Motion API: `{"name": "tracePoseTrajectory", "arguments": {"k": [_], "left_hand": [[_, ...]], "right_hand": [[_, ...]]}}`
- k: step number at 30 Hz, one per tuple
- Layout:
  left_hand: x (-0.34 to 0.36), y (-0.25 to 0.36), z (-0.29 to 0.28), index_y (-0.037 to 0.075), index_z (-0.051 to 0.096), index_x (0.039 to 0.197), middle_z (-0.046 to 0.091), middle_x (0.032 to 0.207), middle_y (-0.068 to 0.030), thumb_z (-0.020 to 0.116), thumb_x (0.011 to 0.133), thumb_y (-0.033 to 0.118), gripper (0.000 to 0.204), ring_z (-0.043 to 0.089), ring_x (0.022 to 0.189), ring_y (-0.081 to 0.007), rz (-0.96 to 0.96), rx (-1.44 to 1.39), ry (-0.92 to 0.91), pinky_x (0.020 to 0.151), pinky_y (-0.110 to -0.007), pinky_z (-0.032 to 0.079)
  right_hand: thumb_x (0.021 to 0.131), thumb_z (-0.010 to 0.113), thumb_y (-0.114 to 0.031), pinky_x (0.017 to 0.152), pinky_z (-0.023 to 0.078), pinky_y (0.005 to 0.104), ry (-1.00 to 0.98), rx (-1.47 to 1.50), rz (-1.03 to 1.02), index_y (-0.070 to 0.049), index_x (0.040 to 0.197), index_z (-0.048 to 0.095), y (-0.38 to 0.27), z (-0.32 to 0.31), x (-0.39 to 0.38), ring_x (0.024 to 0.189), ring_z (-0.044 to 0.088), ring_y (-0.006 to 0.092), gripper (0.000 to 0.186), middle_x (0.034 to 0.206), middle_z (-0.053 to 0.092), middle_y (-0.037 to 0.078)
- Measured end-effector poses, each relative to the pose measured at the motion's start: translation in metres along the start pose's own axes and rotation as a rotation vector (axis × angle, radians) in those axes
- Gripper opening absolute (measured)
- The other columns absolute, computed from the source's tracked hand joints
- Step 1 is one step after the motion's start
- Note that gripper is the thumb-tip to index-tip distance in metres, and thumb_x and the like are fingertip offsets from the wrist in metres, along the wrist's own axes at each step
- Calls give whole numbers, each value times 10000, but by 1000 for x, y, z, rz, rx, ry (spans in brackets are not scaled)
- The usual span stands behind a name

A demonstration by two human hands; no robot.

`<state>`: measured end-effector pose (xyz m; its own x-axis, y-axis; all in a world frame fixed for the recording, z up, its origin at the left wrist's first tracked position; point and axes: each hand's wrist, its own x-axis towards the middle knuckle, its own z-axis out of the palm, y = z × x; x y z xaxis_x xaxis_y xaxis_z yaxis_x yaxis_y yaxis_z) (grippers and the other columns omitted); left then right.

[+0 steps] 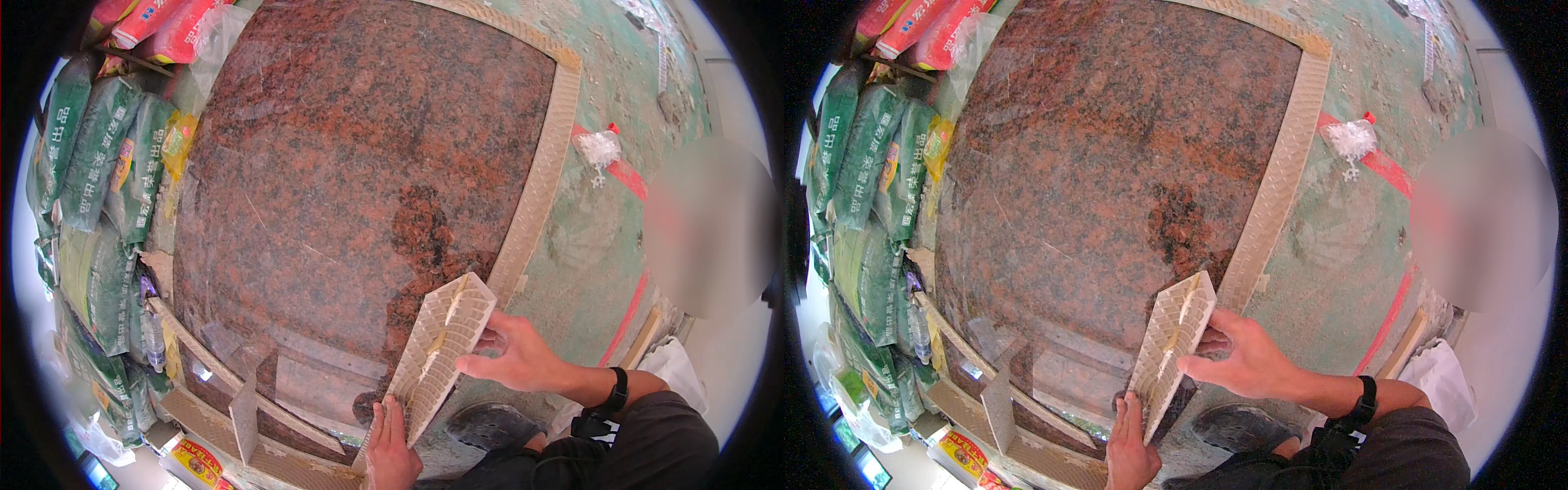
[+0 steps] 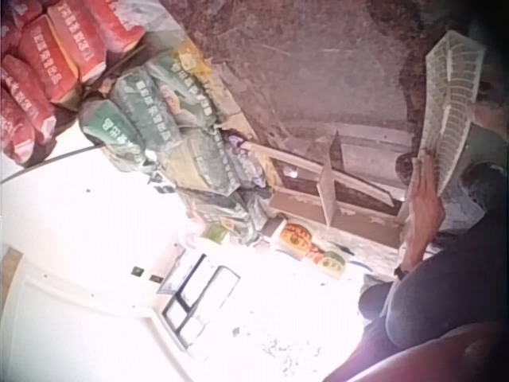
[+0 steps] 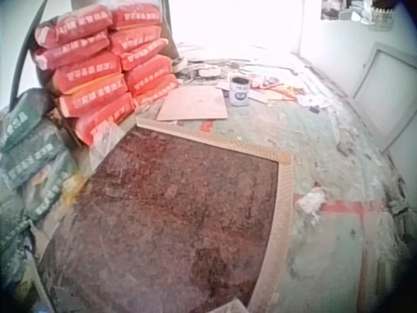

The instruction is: Arranging and aligning tiles and spacers on a floor during a renovation project.

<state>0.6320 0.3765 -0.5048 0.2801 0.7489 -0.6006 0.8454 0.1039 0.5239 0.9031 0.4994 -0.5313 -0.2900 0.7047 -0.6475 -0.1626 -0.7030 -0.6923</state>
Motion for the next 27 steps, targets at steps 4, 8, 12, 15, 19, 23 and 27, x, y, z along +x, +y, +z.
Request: {"name": "tracePoseTrajectory", "arguments": {"k": [4,8,12,15,19,23,27], "left_hand": [[0,2,-3,-157,321,1560,435,1554,-391,554,671,-102,920,403,1438,-615,4,8,-8,1185,-549,407],[3,3,-1,-154,317,1562,434,1556,-388,553,673,-103,922,402,1438,-616,-8,-3,-19,1186,-551,407],[-1,0,-2,-153,317,1563,435,1557,-387,553,670,-102,925,402,1435,-620,9,3,-13,1187,-554,406],[-1,-2,-1,-151,315,1564,438,1554,-388,556,668,-99,930,400,1435,-623,13,7,-9,1189,-557,403],[-2,2,2,-128,333,1570,420,1571,-374,542,725,-102,871,372,1460,-596,-15,-26,-4,1208,-553,370],[-3,4,1,-99,326,1592,386,1603,-353,516,778,-107,836,322,1499,-567,-48,-59,0,1228,-550,332],[-5,3,4,-98,315,1598,374,1613,-350,512,778,-107,843,308,1508,-563,-64,-103,-1,1233,-546,326]], "right_hand": [[942,798,-158,1106,516,398,2,-8,-6,53,1406,569,-2,0,0,1225,672,238,559,1316,689,154],[944,792,-150,1100,520,397,0,-36,8,56,1406,569,-4,-1,0,1214,675,232,553,1309,691,148],[940,795,-145,1088,527,394,-5,1,-8,59,1404,570,-5,2,0,1202,678,227,555,1298,693,141],[937,797,-142,1081,530,388,-1,-19,-18,59,1397,574,-5,2,1,1195,682,223,549,1287,697,135],[934,799,-137,1068,535,383,7,-13,-18,52,1381,584,-5,1,1,1186,686,219,530,1271,703,133],[925,806,-141,1047,545,380,15,-53,-25,41,1359,594,-8,1,1,1163,696,213,517,1241,713,134],[906,823,-158,1031,556,383,8,-92,-15,37,1354,597,-8,0,2,1152,699,219,538,1225,702,141]]}}
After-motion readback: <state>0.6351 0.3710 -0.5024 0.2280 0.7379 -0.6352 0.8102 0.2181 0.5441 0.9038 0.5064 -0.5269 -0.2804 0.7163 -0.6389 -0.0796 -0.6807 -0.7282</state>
